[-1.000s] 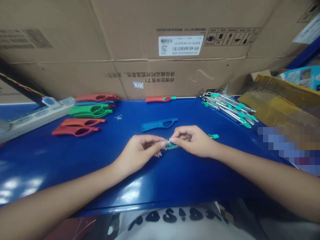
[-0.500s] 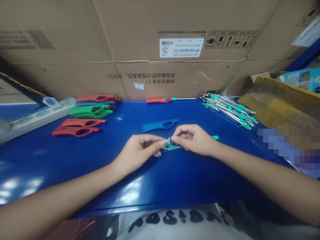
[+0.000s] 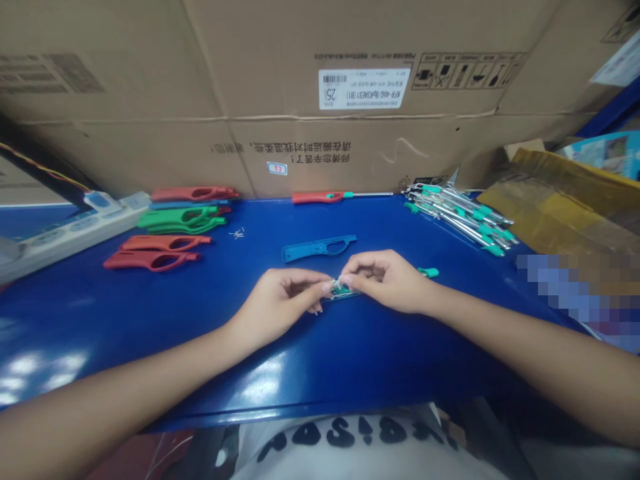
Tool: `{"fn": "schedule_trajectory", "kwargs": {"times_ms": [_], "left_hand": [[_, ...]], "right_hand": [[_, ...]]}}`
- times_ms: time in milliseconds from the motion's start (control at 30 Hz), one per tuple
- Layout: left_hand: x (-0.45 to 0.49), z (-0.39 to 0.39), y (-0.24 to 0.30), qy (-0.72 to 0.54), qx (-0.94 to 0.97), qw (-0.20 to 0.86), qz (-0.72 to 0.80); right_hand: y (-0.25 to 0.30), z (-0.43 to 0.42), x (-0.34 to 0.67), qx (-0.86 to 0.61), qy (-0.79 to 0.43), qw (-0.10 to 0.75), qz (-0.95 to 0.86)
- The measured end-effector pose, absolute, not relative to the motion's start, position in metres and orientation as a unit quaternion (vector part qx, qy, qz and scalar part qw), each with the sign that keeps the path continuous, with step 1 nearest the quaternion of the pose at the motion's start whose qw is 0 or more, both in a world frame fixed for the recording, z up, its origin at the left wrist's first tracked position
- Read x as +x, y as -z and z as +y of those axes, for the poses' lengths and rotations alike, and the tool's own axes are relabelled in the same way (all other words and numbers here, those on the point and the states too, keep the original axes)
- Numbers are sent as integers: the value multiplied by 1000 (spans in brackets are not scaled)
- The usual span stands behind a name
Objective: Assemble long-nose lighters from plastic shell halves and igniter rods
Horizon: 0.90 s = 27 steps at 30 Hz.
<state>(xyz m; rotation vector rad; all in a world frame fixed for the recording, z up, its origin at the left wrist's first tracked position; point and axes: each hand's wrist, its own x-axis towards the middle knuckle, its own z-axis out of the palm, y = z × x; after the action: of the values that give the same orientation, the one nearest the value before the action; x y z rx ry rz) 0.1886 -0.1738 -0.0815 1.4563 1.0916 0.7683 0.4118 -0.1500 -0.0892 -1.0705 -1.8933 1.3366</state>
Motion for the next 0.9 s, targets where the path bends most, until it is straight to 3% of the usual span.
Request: {"fn": "schedule_trajectory", "kwargs": {"times_ms": [900], "left_hand": [[186,-170,83,-316,623,549,460]], "right_hand": [[92,-147,415,-384,-504,301,-713]]}}
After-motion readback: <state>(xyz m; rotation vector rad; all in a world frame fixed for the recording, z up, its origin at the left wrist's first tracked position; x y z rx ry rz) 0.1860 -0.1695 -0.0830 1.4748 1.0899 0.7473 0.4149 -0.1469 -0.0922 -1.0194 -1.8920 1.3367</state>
